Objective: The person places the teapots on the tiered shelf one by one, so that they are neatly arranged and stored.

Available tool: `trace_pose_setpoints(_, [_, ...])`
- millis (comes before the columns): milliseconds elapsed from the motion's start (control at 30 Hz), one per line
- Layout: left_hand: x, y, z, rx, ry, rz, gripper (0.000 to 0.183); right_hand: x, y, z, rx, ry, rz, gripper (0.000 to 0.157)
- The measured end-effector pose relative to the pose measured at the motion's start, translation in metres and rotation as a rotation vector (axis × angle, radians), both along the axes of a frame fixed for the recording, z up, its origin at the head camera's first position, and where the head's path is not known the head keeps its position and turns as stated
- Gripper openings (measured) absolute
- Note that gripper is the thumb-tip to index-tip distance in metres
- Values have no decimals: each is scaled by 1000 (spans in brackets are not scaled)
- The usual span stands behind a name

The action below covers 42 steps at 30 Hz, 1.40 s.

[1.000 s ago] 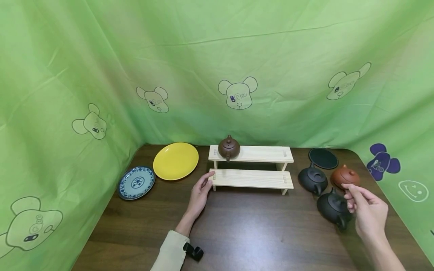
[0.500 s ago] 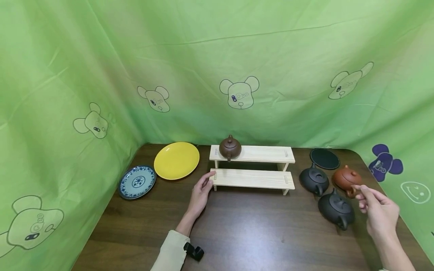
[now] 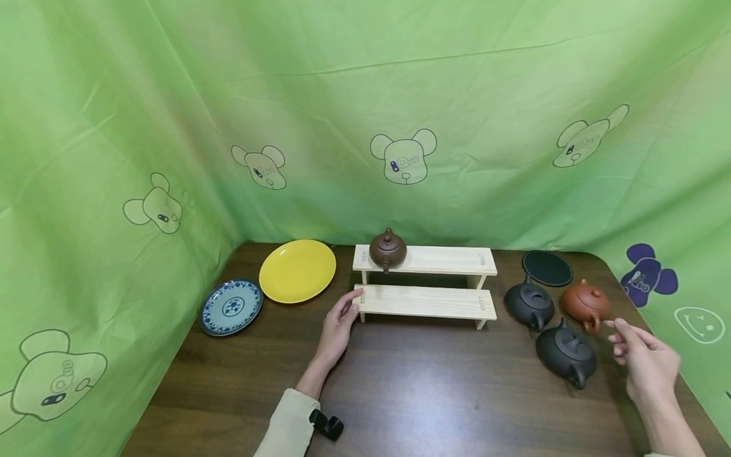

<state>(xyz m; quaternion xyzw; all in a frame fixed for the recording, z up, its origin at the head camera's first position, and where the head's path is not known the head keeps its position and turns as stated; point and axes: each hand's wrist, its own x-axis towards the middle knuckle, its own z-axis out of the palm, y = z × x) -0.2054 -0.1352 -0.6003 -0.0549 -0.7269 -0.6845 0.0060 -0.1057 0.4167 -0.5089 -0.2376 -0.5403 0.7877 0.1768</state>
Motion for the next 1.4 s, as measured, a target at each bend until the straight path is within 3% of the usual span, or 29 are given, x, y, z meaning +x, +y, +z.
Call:
trace_pose_setpoints(433, [0,-1,-1,-2,6,-5,36,-3,7,-13,139,-145,121,37])
trace_pose_setpoints(833, [-1,-2,-2,2,9,-11,35,-12,7,-13,226,-190,250,30])
trace_pose_setpoints(1400, [0,-1,-2,-4,24,-15,35,-14,7,-21,258,-122,274,33])
